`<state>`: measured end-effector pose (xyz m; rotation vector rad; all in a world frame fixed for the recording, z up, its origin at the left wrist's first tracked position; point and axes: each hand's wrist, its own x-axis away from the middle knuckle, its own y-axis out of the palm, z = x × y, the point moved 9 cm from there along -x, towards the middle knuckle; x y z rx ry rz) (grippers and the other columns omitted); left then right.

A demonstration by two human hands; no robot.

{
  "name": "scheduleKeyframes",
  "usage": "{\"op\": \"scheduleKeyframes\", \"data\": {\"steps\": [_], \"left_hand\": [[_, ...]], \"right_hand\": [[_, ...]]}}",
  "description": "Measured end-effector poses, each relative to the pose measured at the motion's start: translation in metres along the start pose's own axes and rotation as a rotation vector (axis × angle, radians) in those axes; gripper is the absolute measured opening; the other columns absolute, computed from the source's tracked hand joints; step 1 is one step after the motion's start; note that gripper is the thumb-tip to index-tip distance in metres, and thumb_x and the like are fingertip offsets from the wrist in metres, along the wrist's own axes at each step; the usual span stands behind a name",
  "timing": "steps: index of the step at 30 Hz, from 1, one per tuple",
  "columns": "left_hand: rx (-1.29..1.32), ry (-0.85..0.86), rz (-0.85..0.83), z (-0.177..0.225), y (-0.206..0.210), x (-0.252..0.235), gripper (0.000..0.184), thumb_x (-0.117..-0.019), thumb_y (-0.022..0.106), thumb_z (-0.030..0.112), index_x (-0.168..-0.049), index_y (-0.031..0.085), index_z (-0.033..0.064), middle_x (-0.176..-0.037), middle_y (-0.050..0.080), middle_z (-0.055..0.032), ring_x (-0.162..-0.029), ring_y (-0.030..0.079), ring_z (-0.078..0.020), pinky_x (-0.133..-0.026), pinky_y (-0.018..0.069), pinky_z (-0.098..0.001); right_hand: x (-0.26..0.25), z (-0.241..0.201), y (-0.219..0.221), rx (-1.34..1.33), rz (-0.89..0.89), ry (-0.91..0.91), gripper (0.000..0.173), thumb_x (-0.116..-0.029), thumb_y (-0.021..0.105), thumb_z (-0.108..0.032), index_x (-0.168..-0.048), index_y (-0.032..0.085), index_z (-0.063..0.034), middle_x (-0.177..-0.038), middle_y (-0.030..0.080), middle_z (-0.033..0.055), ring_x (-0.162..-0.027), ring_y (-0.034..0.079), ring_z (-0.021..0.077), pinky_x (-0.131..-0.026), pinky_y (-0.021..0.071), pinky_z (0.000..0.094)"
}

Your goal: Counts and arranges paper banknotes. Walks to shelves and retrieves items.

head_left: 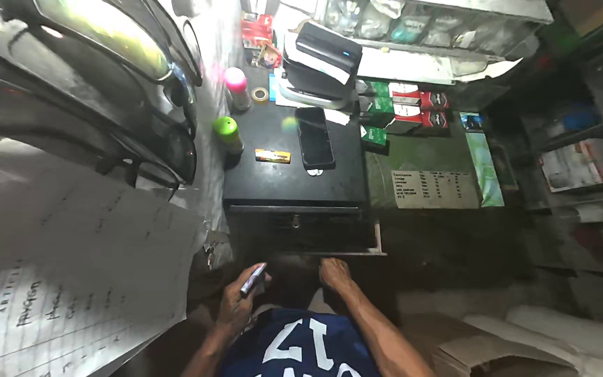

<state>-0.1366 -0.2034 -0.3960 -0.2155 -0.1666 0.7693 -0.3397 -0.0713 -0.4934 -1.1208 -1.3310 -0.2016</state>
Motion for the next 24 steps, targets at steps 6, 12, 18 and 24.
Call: {"op": "scheduleKeyframes", "data": {"steps": [6, 12, 18, 24], "left_hand": [[0.08, -0.487, -0.077, -0.077, 0.0, 0.058, 0.035, -0.1027, 0.05, 0.009, -0.134, 0.059, -0.0017, -0.105, 0.075, -0.0069, -0.091, 0.074, -0.0144, -0.085, 0.0611, -0.0323], [0.113, -0.63, -0.038, -0.1, -0.007, 0.074, 0.032, -0.1034, 0.048, 0.005, -0.133, 0.056, -0.0051, -0.1, 0.074, -0.0109, -0.084, 0.073, -0.0162, -0.08, 0.061, -0.0329], [0.218, -0.664, 0.008, -0.103, -0.005, 0.076, 0.031, -0.1036, 0.047, 0.007, -0.131, 0.057, -0.0035, -0.097, 0.075, -0.0098, -0.082, 0.074, -0.0175, -0.078, 0.0624, -0.0338], [0.245, -0.692, -0.034, -0.104, 0.003, 0.088, 0.031, -0.1037, 0.048, 0.006, -0.132, 0.057, -0.0044, -0.098, 0.075, -0.0109, -0.083, 0.075, -0.0191, -0.081, 0.0627, -0.0356]], "right_hand": [[0.031, 0.009, 0.068, 0.01, -0.057, 0.003, 0.041, -0.1077, 0.043, -0.029, -0.121, 0.068, 0.0011, -0.125, 0.067, 0.0245, -0.123, 0.062, 0.0405, -0.102, 0.0468, 0.0593], [0.044, 0.009, 0.086, -0.004, -0.067, -0.014, 0.043, -0.109, 0.041, -0.032, -0.125, 0.067, -0.0009, -0.127, 0.067, 0.0231, -0.125, 0.061, 0.0393, -0.106, 0.0433, 0.0577], [0.056, 0.003, 0.071, -0.048, -0.098, -0.134, 0.04, -0.108, 0.046, -0.031, -0.133, 0.066, -0.0073, -0.132, 0.065, 0.0193, -0.128, 0.059, 0.0374, -0.107, 0.0456, 0.0569], [0.053, -0.01, 0.035, -0.079, -0.134, -0.241, 0.036, -0.108, 0.047, -0.029, -0.125, 0.069, -0.0046, -0.12, 0.07, 0.0204, -0.118, 0.065, 0.0367, -0.103, 0.0479, 0.0563]]}}
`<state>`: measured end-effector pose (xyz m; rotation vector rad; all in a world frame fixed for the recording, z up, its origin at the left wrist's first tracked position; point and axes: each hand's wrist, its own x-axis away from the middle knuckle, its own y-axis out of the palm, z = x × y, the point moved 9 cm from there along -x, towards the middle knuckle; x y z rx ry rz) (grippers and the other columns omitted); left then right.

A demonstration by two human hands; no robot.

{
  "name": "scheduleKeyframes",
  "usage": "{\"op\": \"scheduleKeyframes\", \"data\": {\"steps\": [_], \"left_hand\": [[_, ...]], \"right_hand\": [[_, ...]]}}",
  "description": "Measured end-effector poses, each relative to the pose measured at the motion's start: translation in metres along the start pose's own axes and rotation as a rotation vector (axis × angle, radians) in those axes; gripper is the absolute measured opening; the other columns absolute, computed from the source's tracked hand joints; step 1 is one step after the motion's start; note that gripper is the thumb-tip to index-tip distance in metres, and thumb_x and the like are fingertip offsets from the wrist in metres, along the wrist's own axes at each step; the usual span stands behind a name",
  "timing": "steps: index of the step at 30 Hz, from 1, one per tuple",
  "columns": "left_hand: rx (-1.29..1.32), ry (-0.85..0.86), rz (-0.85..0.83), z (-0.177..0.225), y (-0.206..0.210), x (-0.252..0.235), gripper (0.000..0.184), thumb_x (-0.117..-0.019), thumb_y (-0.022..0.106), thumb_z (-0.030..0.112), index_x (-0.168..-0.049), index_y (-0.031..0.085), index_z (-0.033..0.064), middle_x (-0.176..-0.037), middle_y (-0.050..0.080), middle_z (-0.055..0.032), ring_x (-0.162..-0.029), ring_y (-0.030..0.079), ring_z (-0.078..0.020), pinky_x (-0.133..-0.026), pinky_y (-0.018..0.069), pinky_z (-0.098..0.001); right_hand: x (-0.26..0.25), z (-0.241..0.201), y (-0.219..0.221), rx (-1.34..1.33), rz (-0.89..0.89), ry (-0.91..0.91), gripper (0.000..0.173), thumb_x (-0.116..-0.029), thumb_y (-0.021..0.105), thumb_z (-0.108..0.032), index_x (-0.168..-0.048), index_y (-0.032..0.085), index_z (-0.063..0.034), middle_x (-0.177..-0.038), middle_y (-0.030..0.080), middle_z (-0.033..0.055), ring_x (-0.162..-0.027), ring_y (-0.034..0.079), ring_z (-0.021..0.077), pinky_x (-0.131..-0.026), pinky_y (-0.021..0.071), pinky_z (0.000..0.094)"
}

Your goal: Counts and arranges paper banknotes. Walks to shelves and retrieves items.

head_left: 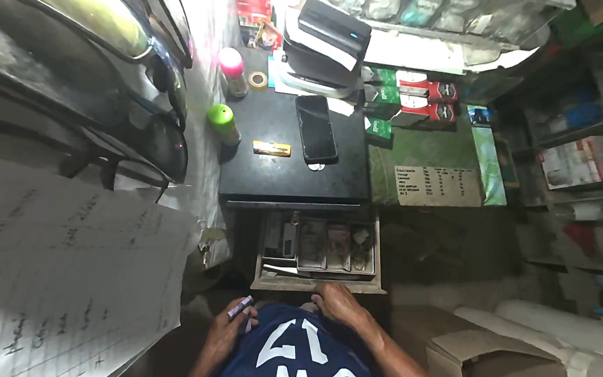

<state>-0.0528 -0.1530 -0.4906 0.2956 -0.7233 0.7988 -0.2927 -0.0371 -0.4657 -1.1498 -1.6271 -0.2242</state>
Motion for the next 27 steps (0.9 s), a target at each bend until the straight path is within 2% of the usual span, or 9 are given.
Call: {"op": "scheduleKeyframes", "data": {"steps": [4, 7, 9, 10, 12, 14, 20, 24, 27], "left_hand": [[-0.005, -0.02, 0.029, -0.008, -0.003, 0.002, 0.03, -0.1035, 0.049, 0.006, -0.13, 0.058, -0.0029, -0.095, 0.075, -0.009, -0.077, 0.073, -0.0162, -0.075, 0.062, -0.0322], [-0.015, -0.028, 0.026, -0.007, -0.001, 0.002, 0.031, -0.1036, 0.048, 0.006, -0.132, 0.057, -0.003, -0.095, 0.075, -0.0091, -0.076, 0.073, -0.0159, -0.074, 0.0617, -0.0316], [-0.028, -0.03, 0.025, -0.005, 0.002, 0.0, 0.031, -0.1035, 0.049, 0.007, -0.132, 0.057, -0.0028, -0.095, 0.075, -0.0085, -0.077, 0.073, -0.0154, -0.074, 0.0615, -0.0312], [-0.032, -0.028, 0.027, -0.004, 0.002, 0.001, 0.031, -0.1033, 0.049, 0.007, -0.132, 0.057, -0.0025, -0.095, 0.074, -0.0082, -0.077, 0.073, -0.0153, -0.075, 0.0614, -0.0312], [-0.046, -0.02, 0.036, -0.003, 0.0, 0.002, 0.031, -0.1032, 0.05, 0.008, -0.131, 0.058, -0.0019, -0.096, 0.075, -0.0083, -0.078, 0.073, -0.0156, -0.075, 0.0615, -0.0318], [-0.057, -0.016, 0.041, -0.004, -0.001, 0.001, 0.031, -0.1037, 0.05, 0.009, -0.132, 0.058, -0.0013, -0.096, 0.075, -0.0078, -0.079, 0.073, -0.0157, -0.076, 0.0615, -0.0318], [-0.087, -0.01, 0.041, -0.008, 0.0, 0.001, 0.032, -0.1033, 0.049, 0.01, -0.132, 0.059, -0.0008, -0.096, 0.075, -0.007, -0.081, 0.073, -0.0156, -0.078, 0.0615, -0.0326], [-0.076, -0.025, 0.034, -0.011, 0.001, -0.002, 0.032, -0.1036, 0.05, 0.01, -0.132, 0.058, -0.0003, -0.097, 0.075, -0.007, -0.081, 0.073, -0.0154, -0.078, 0.0612, -0.0323], [-0.067, -0.021, 0.023, -0.011, 0.004, -0.006, 0.032, -0.1033, 0.05, 0.009, -0.133, 0.057, -0.0011, -0.097, 0.075, -0.0075, -0.08, 0.073, -0.0153, -0.078, 0.0612, -0.0321]], "right_hand": [[-0.016, -0.012, -0.035, 0.084, 0.157, -0.015, 0.034, -0.1069, 0.048, -0.023, -0.127, 0.067, -0.0029, -0.125, 0.068, 0.0216, -0.121, 0.063, 0.0379, -0.103, 0.0484, 0.0553], [-0.038, -0.029, -0.055, 0.228, 0.273, -0.068, 0.03, -0.1009, 0.052, -0.007, -0.125, 0.065, 0.0044, -0.129, 0.063, 0.0263, -0.126, 0.058, 0.042, -0.107, 0.0454, 0.0544], [-0.054, -0.036, -0.053, 0.348, 0.247, -0.11, 0.029, -0.099, 0.053, -0.004, -0.124, 0.064, 0.0071, -0.129, 0.063, 0.0281, -0.125, 0.056, 0.0447, -0.108, 0.0394, 0.0581], [-0.06, -0.037, -0.05, 0.394, 0.207, -0.11, 0.029, -0.0995, 0.053, -0.005, -0.124, 0.063, 0.0072, -0.128, 0.063, 0.028, -0.123, 0.057, 0.0448, -0.107, 0.0399, 0.0597], [-0.068, -0.032, -0.046, 0.436, 0.148, -0.071, 0.026, -0.1005, 0.052, -0.006, -0.12, 0.064, 0.007, -0.122, 0.066, 0.0275, -0.116, 0.063, 0.0441, -0.098, 0.0474, 0.0595], [-0.074, -0.025, -0.044, 0.419, 0.101, -0.016, 0.025, -0.101, 0.053, -0.007, -0.118, 0.065, 0.0071, -0.121, 0.066, 0.0277, -0.114, 0.064, 0.0445, -0.094, 0.0497, 0.0602], [-0.08, -0.019, -0.043, 0.369, 0.012, 0.007, 0.03, -0.1022, 0.053, -0.009, -0.127, 0.062, 0.0063, -0.131, 0.062, 0.0282, -0.123, 0.06, 0.0455, -0.097, 0.0476, 0.0642], [-0.078, -0.022, -0.052, 0.411, 0.008, -0.04, 0.027, -0.1, 0.057, -0.013, -0.117, 0.065, 0.006, -0.121, 0.066, 0.0284, -0.115, 0.063, 0.0462, -0.092, 0.0495, 0.0649], [-0.068, -0.024, -0.068, 0.374, 0.067, -0.037, 0.027, -0.1012, 0.053, -0.01, -0.119, 0.064, 0.0062, -0.121, 0.066, 0.0292, -0.116, 0.063, 0.0467, -0.094, 0.049, 0.0637]]}}
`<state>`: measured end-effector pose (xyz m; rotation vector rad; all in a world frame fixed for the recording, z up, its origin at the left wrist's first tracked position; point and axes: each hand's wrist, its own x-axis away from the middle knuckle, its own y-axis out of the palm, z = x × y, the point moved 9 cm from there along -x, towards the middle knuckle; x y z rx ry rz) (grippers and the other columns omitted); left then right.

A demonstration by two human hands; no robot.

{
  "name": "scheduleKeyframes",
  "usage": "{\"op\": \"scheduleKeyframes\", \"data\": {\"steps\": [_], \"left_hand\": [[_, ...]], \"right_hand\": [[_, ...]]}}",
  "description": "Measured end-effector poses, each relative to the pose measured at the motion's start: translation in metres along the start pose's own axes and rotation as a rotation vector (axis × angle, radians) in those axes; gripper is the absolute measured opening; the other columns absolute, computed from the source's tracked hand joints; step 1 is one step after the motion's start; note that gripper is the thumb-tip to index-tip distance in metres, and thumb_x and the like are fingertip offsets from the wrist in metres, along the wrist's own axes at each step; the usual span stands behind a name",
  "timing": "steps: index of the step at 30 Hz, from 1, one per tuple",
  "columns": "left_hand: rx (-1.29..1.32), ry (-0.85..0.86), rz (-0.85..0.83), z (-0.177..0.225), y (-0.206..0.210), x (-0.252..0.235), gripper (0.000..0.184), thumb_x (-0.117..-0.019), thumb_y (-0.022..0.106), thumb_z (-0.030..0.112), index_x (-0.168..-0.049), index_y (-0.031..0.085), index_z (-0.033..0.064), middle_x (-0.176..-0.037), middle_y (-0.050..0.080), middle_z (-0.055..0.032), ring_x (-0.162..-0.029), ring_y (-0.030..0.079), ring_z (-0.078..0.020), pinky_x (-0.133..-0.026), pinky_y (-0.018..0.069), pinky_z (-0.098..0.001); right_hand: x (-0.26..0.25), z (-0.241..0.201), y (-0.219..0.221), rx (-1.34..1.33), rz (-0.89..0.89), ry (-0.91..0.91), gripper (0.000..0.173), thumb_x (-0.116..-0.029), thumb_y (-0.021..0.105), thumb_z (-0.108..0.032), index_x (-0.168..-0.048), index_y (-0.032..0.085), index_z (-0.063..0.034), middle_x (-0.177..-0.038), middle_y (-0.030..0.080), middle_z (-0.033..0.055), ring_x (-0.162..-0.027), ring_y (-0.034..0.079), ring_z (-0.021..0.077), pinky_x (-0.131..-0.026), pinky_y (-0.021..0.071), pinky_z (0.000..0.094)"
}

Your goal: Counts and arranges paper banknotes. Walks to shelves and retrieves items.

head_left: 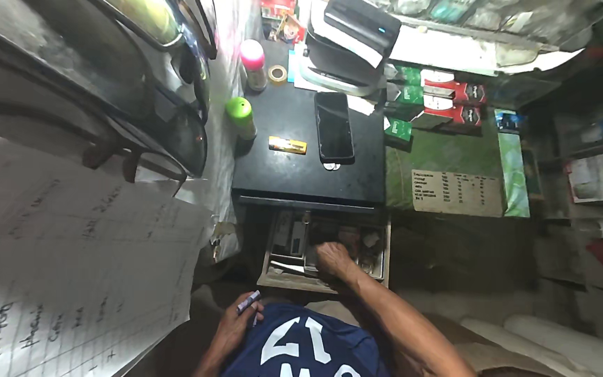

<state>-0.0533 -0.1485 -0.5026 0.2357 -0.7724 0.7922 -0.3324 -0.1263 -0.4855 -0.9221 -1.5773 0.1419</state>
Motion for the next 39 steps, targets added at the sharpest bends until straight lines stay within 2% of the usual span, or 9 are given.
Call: {"op": "scheduleKeyframes", "data": {"steps": [4, 9, 20, 22, 26, 29, 31, 34, 39], "left_hand": [[0.014, 0.0, 0.005, 0.005, -0.001, -0.002, 0.032, -0.1032, 0.049, 0.009, -0.133, 0.057, -0.0015, -0.097, 0.075, -0.0076, -0.08, 0.073, -0.0154, -0.077, 0.0613, -0.0321], [-0.008, -0.018, 0.022, 0.006, -0.006, -0.004, 0.032, -0.1038, 0.05, 0.009, -0.133, 0.058, -0.001, -0.096, 0.075, -0.0076, -0.079, 0.073, -0.0148, -0.077, 0.0613, -0.032], [-0.029, -0.008, -0.001, 0.012, 0.002, -0.009, 0.031, -0.1035, 0.052, 0.007, -0.132, 0.057, -0.0024, -0.096, 0.075, -0.008, -0.079, 0.073, -0.0152, -0.077, 0.0612, -0.0321], [-0.025, -0.012, -0.002, 0.013, 0.002, -0.008, 0.032, -0.1034, 0.051, 0.008, -0.133, 0.057, -0.0023, -0.096, 0.075, -0.0084, -0.08, 0.073, -0.0154, -0.078, 0.0612, -0.0325], [-0.031, 0.008, 0.003, 0.014, 0.0, -0.01, 0.031, -0.1032, 0.05, 0.008, -0.132, 0.058, -0.0016, -0.095, 0.075, -0.0082, -0.079, 0.073, -0.0156, -0.077, 0.0611, -0.0323], [-0.026, -0.006, -0.005, 0.007, 0.001, -0.009, 0.031, -0.1036, 0.05, 0.009, -0.132, 0.058, -0.0014, -0.095, 0.075, -0.0082, -0.079, 0.073, -0.0154, -0.076, 0.0612, -0.032], [-0.041, -0.025, -0.02, 0.003, 0.006, -0.012, 0.031, -0.1039, 0.05, 0.008, -0.132, 0.058, -0.0022, -0.096, 0.075, -0.0085, -0.079, 0.073, -0.0152, -0.077, 0.061, -0.0323], [-0.1, -0.022, -0.047, 0.0, 0.015, -0.018, 0.033, -0.1036, 0.051, 0.007, -0.134, 0.057, -0.0026, -0.098, 0.075, -0.0091, -0.082, 0.073, -0.0155, -0.08, 0.0607, -0.033], [-0.296, -0.038, -0.132, -0.005, 0.025, -0.028, 0.032, -0.104, 0.055, 0.01, -0.133, 0.059, -0.0021, -0.105, 0.072, -0.0123, -0.088, 0.071, -0.0173, -0.084, 0.059, -0.037]], "right_hand": [[0.019, 0.014, -0.04, -0.126, 0.176, 0.066, 0.031, -0.1045, 0.048, -0.016, -0.118, 0.066, 0.0063, -0.117, 0.068, 0.0289, -0.116, 0.065, 0.045, -0.099, 0.048, 0.0599], [0.054, 0.052, -0.071, -0.304, 0.671, 0.058, 0.03, -0.0992, 0.05, -0.011, -0.108, 0.07, 0.0101, -0.099, 0.072, 0.0287, -0.099, 0.071, 0.0443, -0.09, 0.0538, 0.0557], [0.075, 0.039, -0.056, -0.291, 1.255, -0.1, 0.022, -0.0898, 0.06, -0.002, -0.103, 0.076, 0.0036, -0.095, 0.075, 0.0188, -0.089, 0.074, 0.0353, -0.081, 0.0613, 0.0446], [0.061, 0.027, -0.036, -0.234, 1.145, -0.065, 0.022, -0.0936, 0.06, -0.006, -0.107, 0.076, 0.0015, -0.1, 0.074, 0.0196, -0.094, 0.073, 0.0376, -0.083, 0.0604, 0.0484], [0.038, 0.014, 0.02, -0.254, 0.723, -0.026, 0.04, -0.0988, 0.058, -0.014, -0.135, 0.063, 0.0015, -0.133, 0.065, 0.0229, -0.125, 0.06, 0.042, -0.108, 0.047, 0.0535], [0.066, 0.005, 0.037, -0.311, 0.758, -0.117, 0.03, -0.0973, 0.06, -0.013, -0.121, 0.072, 0.0003, -0.123, 0.071, 0.019, -0.117, 0.067, 0.0372, -0.101, 0.054, 0.0493], [0.085, 0.006, 0.049, -0.366, 0.531, -0.078, 0.028, -0.102, 0.054, -0.017, -0.113, 0.074, 0.0008, -0.115, 0.072, 0.0192, -0.114, 0.068, 0.0353, -0.099, 0.0549, 0.048], [0.106, 0.026, 0.084, -0.325, 0.1, 0.131, 0.038, -0.1069, 0.046, -0.025, -0.12, 0.071, -0.0002, -0.125, 0.068, 0.021, -0.126, 0.06, 0.0373, -0.108, 0.0455, 0.0517], [0.116, 0.078, 0.123, -0.322, -0.013, 0.377, 0.04, -0.1073, 0.045, -0.023, -0.139, 0.061, -0.0034, -0.142, 0.058, 0.0202, -0.137, 0.051, 0.0396, -0.111, 0.0412, 0.0558]]}}
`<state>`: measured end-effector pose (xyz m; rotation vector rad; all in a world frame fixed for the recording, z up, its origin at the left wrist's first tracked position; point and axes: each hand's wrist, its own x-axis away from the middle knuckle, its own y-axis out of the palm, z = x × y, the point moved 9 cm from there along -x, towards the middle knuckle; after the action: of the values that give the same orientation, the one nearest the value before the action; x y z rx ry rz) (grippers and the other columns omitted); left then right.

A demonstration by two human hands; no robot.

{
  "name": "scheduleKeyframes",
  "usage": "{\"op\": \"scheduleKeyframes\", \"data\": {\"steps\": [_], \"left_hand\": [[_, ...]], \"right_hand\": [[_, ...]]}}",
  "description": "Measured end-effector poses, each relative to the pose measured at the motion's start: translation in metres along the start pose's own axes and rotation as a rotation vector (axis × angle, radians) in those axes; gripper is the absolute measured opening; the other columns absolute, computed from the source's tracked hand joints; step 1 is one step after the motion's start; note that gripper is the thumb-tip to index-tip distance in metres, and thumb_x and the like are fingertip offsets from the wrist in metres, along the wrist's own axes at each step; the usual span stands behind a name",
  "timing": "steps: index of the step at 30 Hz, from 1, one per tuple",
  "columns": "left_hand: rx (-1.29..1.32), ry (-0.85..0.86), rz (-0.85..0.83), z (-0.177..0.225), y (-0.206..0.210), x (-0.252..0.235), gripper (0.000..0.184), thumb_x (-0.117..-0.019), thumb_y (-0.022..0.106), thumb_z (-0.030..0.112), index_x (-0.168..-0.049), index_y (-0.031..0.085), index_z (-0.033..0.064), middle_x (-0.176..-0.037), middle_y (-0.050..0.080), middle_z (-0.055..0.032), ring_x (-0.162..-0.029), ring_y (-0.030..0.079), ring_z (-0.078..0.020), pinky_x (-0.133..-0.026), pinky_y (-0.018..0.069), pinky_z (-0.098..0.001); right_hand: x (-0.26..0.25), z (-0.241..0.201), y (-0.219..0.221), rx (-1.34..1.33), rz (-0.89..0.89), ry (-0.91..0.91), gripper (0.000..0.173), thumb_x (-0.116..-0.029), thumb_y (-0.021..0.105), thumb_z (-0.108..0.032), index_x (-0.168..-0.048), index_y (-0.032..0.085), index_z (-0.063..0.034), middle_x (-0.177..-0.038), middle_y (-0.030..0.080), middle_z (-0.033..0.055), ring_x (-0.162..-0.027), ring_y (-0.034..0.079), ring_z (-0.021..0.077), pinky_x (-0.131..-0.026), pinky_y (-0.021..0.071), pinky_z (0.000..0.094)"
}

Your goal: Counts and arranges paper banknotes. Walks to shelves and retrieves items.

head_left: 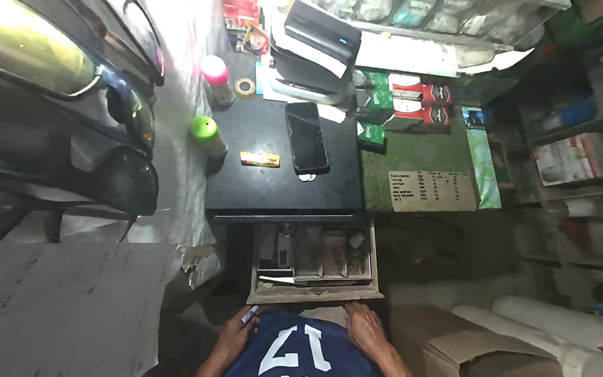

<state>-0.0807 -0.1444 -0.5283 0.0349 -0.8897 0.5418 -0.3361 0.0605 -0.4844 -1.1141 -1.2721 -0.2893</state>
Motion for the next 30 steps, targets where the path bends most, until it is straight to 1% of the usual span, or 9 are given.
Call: {"op": "scheduleKeyframes", "data": {"steps": [3, 12, 15, 18, 20, 23, 26, 29, 30], "left_hand": [[-0.071, 0.069, 0.025, 0.003, 0.001, -0.004, 0.027, -0.103, 0.057, 0.011, -0.124, 0.065, -0.003, -0.102, 0.073, -0.0135, -0.089, 0.072, -0.0198, -0.086, 0.0587, -0.0408], [-0.007, 0.151, 0.157, 0.047, -0.014, -0.041, 0.027, -0.1046, 0.054, 0.014, -0.124, 0.067, -0.0013, -0.106, 0.073, -0.0148, -0.092, 0.072, -0.0225, -0.089, 0.0582, -0.0437], [0.025, 0.103, 0.21, 0.08, -0.028, -0.064, 0.028, -0.1057, 0.053, 0.013, -0.124, 0.065, -0.003, -0.107, 0.073, -0.0166, -0.092, 0.071, -0.0242, -0.089, 0.0572, -0.0437], [-0.031, 0.016, 0.28, 0.118, -0.039, -0.078, 0.027, -0.105, 0.052, 0.013, -0.11, 0.066, -0.0104, -0.101, 0.067, -0.0256, -0.095, 0.066, -0.0343, -0.09, 0.0506, -0.0514], [-0.036, -0.061, 0.297, 0.142, -0.039, -0.079, 0.028, -0.1035, 0.05, 0.01, -0.111, 0.064, -0.0139, -0.107, 0.065, -0.0313, -0.102, 0.064, -0.04, -0.093, 0.0494, -0.0545], [0.027, -0.105, 0.244, 0.155, -0.024, -0.078, 0.029, -0.1035, 0.05, 0.011, -0.112, 0.063, -0.0136, -0.107, 0.065, -0.0301, -0.101, 0.064, -0.0381, -0.092, 0.0497, -0.0528], [0.229, -0.015, 0.109, 0.144, 0.007, -0.071, 0.029, -0.1065, 0.05, 0.014, -0.125, 0.061, -0.0049, -0.101, 0.071, -0.0164, -0.084, 0.069, -0.022, -0.081, 0.0571, -0.0395], [0.404, 0.036, -0.064, 0.119, 0.044, -0.041, 0.054, -0.1049, 0.051, 0.011, -0.156, 0.033, 0.0039, -0.108, 0.072, -0.0146, -0.083, 0.073, -0.0205, -0.08, 0.0603, -0.0381], [0.421, 0.051, -0.083, 0.115, 0.049, -0.027, 0.061, -0.104, 0.052, 0.01, -0.159, 0.026, 0.0057, -0.111, 0.071, -0.0157, -0.085, 0.073, -0.0217, -0.081, 0.0606, -0.0394]], "right_hand": [[-0.014, 0.01, -0.001, -0.039, 0.029, 0.006, 0.04, -0.1089, 0.042, -0.025, -0.135, 0.063, -0.0028, -0.137, 0.062, 0.0223, -0.134, 0.053, 0.04, -0.11, 0.0429, 0.0544], [-0.045, 0.0, -0.054, -0.085, 0.201, -0.079, 0.044, -0.1105, 0.039, -0.028, -0.13, 0.066, -0.0004, -0.132, 0.065, 0.0225, -0.13, 0.057, 0.0396, -0.114, 0.0387, 0.0537], [-0.059, -0.013, -0.088, -0.062, 0.194, -0.089, 0.045, -0.1108, 0.039, -0.03, -0.132, 0.065, 0.0004, -0.132, 0.065, 0.0231, -0.13, 0.057, 0.0388, -0.114, 0.0387, 0.0532], [-0.066, -0.026, -0.126, -0.022, 0.158, -0.069, 0.042, -0.108, 0.046, -0.027, -0.122, 0.068, 0.005, -0.125, 0.068, 0.0264, -0.127, 0.06, 0.0402, -0.112, 0.0404, 0.0536], [-0.07, -0.031, -0.144, 0.053, 0.085, -0.065, 0.042, -0.1071, 0.049, -0.027, -0.121, 0.069, 0.0076, -0.13, 0.065, 0.0282, -0.132, 0.056, 0.0417, -0.115, 0.0382, 0.0535], [-0.069, -0.039, -0.155, 0.154, -0.017, -0.104, 0.046, -0.1086, 0.046, -0.029, -0.126, 0.067, 0.0075, -0.136, 0.062, 0.0276, -0.137, 0.052, 0.0416, -0.119, 0.0343, 0.0523], [-0.06, -0.073, -0.164, 0.027, 0.016, -0.317, 0.041, -0.1074, 0.051, -0.03, -0.126, 0.067, 0.003, -0.124, 0.068, 0.0258, -0.122, 0.064, 0.0398, -0.108, 0.0464, 0.0546], [-0.035, -0.132, -0.147, -0.074, -0.009, -0.699, 0.043, -0.104, 0.058, -0.022, -0.143, 0.058, -0.0031, -0.139, 0.062, 0.0204, -0.13, 0.06, 0.0326, -0.114, 0.0444, 0.0479], [-0.024, -0.152, -0.137, -0.08, -0.054, -0.798, 0.044, -0.1025, 0.061, -0.02, -0.144, 0.058, -0.0036, -0.141, 0.061, 0.0197, -0.131, 0.059, 0.0312, -0.115, 0.0442, 0.0467]]}}
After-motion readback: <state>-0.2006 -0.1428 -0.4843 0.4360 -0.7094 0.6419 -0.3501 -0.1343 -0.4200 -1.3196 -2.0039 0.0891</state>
